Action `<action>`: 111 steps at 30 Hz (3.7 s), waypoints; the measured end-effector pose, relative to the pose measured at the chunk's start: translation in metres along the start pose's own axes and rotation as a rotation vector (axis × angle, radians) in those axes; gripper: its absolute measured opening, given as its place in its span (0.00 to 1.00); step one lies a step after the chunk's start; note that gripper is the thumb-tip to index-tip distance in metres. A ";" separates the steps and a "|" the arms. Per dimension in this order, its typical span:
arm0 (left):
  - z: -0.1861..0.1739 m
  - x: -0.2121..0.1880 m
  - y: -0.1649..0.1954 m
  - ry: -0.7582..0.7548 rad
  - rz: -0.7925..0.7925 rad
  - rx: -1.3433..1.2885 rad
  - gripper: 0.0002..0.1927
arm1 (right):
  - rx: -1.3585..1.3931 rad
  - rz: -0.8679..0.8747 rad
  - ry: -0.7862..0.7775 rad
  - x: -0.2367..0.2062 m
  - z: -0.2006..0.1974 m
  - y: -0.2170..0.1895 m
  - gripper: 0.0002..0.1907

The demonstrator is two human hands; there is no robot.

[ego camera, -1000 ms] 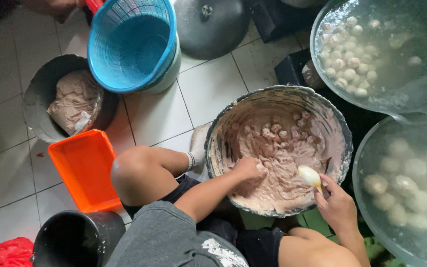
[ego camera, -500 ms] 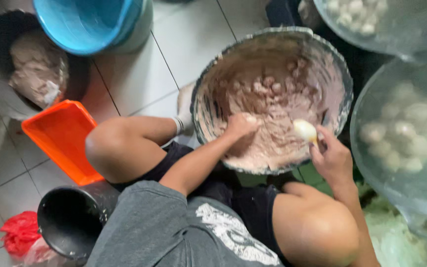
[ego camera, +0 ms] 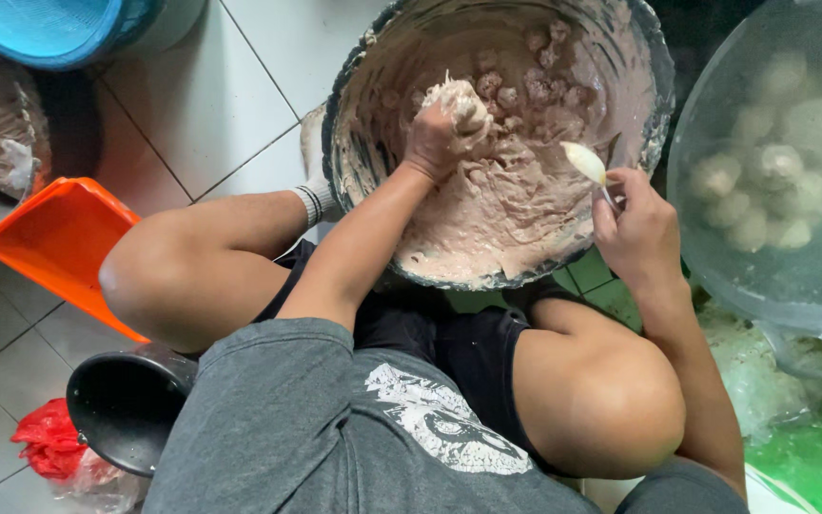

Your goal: The person scoops a pinkish dough from a large metal bowl using a white plastic scoop and forms it into small balls. The formed balls are placed into a nearby container of water. The person repeats this scooping and shaping process continuously.

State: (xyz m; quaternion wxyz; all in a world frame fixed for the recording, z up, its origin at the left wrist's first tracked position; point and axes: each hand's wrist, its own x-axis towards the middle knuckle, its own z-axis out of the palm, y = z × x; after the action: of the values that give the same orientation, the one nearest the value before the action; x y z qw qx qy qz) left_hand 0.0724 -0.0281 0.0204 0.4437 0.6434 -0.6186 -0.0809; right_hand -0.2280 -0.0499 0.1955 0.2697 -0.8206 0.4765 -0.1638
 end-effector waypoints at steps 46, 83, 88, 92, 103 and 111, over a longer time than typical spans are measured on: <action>0.027 -0.064 0.005 -0.360 -0.529 -0.069 0.23 | -0.078 0.266 0.345 0.015 -0.025 0.131 0.36; 0.087 -0.080 0.034 -0.469 -0.530 -0.228 0.15 | -0.147 0.180 -0.455 0.022 0.056 0.040 0.29; 0.059 -0.062 0.060 -0.397 -0.484 -0.320 0.23 | -0.028 0.206 -0.571 0.026 0.067 0.035 0.20; 0.041 -0.049 0.068 -0.416 -0.402 -0.162 0.19 | 0.105 0.061 -0.518 0.033 0.054 0.025 0.25; -0.034 -0.041 0.018 -0.353 -0.619 0.320 0.25 | 0.898 0.372 -0.445 0.032 -0.010 0.035 0.26; 0.000 -0.097 -0.034 -0.498 -0.770 0.246 0.31 | -0.152 0.224 0.282 0.022 -0.032 0.144 0.30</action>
State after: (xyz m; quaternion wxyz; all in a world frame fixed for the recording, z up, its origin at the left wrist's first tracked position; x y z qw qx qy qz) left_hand 0.0756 0.0509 -0.0460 0.1401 0.8347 -0.4277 -0.3173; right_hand -0.3343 -0.1360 0.1351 0.1544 -0.7494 0.6088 -0.2097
